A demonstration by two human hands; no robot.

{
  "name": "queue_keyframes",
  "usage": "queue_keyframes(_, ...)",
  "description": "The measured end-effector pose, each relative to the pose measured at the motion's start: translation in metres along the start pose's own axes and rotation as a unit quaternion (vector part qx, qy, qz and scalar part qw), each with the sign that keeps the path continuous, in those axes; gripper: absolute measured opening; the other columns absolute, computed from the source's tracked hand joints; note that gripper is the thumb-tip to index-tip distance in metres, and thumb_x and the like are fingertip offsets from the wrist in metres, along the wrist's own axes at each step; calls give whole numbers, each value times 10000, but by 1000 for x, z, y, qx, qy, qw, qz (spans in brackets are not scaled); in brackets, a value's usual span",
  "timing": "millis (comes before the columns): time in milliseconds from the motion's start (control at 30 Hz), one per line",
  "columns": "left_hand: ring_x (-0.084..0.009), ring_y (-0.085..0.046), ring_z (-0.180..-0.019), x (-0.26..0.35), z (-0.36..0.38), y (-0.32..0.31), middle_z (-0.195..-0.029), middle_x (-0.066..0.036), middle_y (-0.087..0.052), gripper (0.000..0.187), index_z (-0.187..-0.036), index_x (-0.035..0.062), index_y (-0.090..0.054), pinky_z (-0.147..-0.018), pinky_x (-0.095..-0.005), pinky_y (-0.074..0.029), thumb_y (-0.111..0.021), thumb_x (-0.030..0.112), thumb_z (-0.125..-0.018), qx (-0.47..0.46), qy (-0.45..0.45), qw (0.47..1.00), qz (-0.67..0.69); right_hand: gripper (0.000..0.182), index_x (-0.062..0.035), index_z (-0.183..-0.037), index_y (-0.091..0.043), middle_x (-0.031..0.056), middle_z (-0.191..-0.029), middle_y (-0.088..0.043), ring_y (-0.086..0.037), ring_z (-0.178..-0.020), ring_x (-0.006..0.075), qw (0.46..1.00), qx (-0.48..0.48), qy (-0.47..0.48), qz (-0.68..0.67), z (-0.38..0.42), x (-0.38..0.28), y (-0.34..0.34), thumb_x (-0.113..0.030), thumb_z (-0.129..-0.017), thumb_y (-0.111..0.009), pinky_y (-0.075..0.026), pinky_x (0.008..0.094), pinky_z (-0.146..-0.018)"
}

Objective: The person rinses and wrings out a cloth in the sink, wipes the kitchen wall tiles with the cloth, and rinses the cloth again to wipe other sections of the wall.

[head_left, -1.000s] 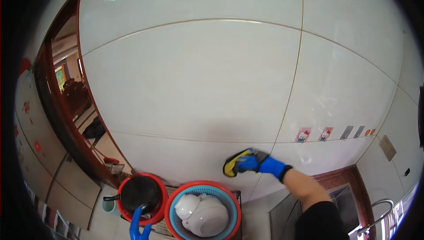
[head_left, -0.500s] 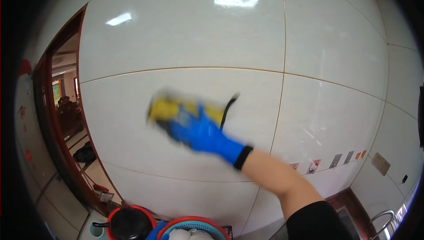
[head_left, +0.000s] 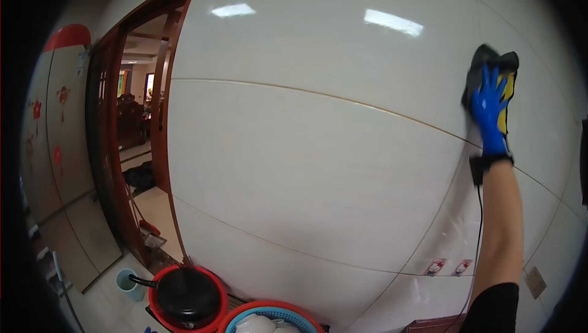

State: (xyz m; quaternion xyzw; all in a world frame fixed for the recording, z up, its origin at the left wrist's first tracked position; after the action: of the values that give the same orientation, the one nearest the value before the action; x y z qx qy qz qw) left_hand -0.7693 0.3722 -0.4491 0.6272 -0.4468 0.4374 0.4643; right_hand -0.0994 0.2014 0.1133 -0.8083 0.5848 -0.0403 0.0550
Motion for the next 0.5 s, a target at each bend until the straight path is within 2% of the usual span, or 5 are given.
queue_keyframes(33,-244,-561,-1024,2,-10,-9,-1125,-173,-598,253,-1097,-51,-590,-901,-330,-428,-507,88,-902,-8,-11,1000,5,646,-262,-1410,-294,123,-1469,-233,-201,-1342,380,998,-36,-57,-9,-27,-24,10,-235,-800,-506,-185,632,-1013)
queue_keyframes(200,-192,-544,-1046,15,-69,-70,-1158,-125,-583,291,-1171,-22,-565,-937,-283,-407,-477,99,-921,-192,-36,976,95,505,-117,-1272,-453,165,-1222,-499,-464,-1098,331,916,76,330,-217,48,-259,77,-326,-816,-508,-331,465,-963)
queue_keyframes(300,-184,-550,-1035,24,-106,-90,-1156,-107,-589,304,-1189,-17,-547,-934,-279,-409,-490,116,-921,-226,-80,962,128,422,-118,-1245,-474,112,-1168,-531,-507,-1044,245,770,-157,488,-380,256,-315,144,-302,-867,-508,-391,397,-906)
queue_keyframes(400,-192,-552,-1043,6,-136,-75,-1118,-109,-610,305,-1190,-18,-548,-936,-305,-409,-487,106,-917,-237,-139,957,90,340,-119,-1218,-495,58,-1114,-562,-549,-991,158,347,-675,136,-637,418,-293,183,-279,-918,-508,-452,328,-850)
queue_keyframes(500,-202,-554,-1044,-28,-162,-39,-1108,-127,-612,308,-1195,-25,-538,-923,-317,-420,-471,101,-922,-227,-81,969,61,317,-38,-1103,-607,32,-942,-627,-554,-864,95,210,-803,10,-558,413,-294,190,-166,-816,-649,-477,278,-732)
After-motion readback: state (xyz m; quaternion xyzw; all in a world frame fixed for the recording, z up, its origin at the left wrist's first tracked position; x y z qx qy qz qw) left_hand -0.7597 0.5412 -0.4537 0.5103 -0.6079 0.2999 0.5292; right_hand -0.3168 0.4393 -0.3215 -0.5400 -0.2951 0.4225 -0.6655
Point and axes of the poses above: each hand's wrist, its own z-axis away from the middle knuckle, its own y-axis out of the back of the hand, x = y × z, the point moved 2 cm from there along -z, towards the middle knuckle
